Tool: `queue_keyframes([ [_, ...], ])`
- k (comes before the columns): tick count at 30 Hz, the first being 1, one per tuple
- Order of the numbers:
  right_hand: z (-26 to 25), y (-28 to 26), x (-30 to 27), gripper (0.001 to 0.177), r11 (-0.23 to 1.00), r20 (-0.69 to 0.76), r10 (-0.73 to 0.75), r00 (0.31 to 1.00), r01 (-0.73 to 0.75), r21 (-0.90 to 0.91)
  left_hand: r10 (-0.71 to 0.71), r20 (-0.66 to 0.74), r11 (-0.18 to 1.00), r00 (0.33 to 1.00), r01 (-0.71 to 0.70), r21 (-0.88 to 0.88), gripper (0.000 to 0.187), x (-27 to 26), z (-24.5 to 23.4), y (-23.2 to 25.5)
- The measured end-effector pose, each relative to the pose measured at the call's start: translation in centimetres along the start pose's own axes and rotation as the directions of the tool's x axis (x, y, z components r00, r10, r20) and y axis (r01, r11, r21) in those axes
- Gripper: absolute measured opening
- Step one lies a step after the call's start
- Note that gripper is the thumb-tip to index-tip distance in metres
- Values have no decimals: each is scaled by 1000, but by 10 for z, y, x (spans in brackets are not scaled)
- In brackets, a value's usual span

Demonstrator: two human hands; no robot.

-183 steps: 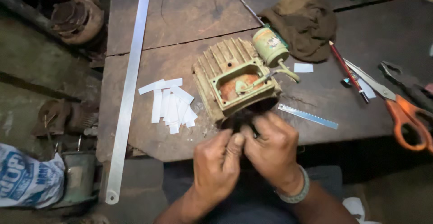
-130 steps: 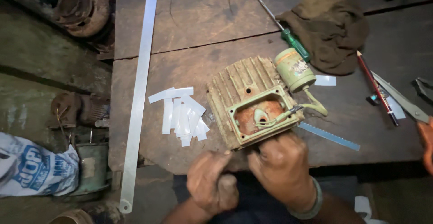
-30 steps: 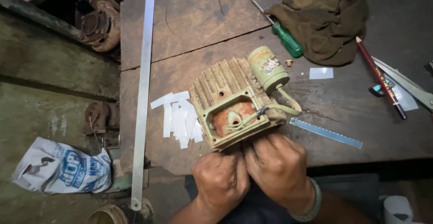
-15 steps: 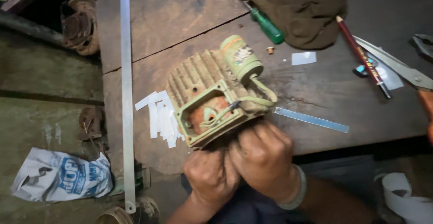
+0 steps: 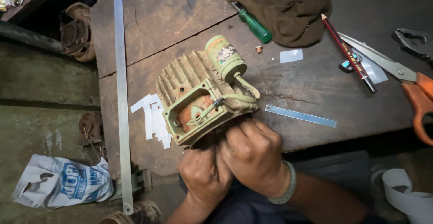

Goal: The person manipulates an electric motor housing on a workbench, handling small white insulation strips and placing them into the slots of the motor's stator core by hand.

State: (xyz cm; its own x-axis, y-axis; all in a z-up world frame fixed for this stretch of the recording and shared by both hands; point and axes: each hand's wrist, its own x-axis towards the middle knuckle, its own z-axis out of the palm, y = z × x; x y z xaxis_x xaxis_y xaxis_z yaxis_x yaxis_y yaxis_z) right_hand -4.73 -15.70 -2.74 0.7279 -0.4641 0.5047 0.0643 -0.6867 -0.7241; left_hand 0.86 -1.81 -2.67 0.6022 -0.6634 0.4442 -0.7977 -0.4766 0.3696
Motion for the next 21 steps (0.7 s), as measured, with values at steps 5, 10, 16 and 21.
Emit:
queue_keyframes([
  [5,1,-1,-1,21,1000,-15,26,1000,-26,-7,9,4,1000,1000,-9,-20,7,2,-1,3],
  [10,-3,-3,0,22,999,-46,43,998,-42,15,68,-38,996,997,-70,-61,13,-2,-18,4],
  [16,-12,-4,0,17,999,-59,25,998,-23,40,56,-150,983,987,-28,179,19,16,-103,0],
  [21,-12,-2,-1,17,998,2,35,999,-35,52,-212,-35,957,977,200,-209,16,108,-103,-58],
])
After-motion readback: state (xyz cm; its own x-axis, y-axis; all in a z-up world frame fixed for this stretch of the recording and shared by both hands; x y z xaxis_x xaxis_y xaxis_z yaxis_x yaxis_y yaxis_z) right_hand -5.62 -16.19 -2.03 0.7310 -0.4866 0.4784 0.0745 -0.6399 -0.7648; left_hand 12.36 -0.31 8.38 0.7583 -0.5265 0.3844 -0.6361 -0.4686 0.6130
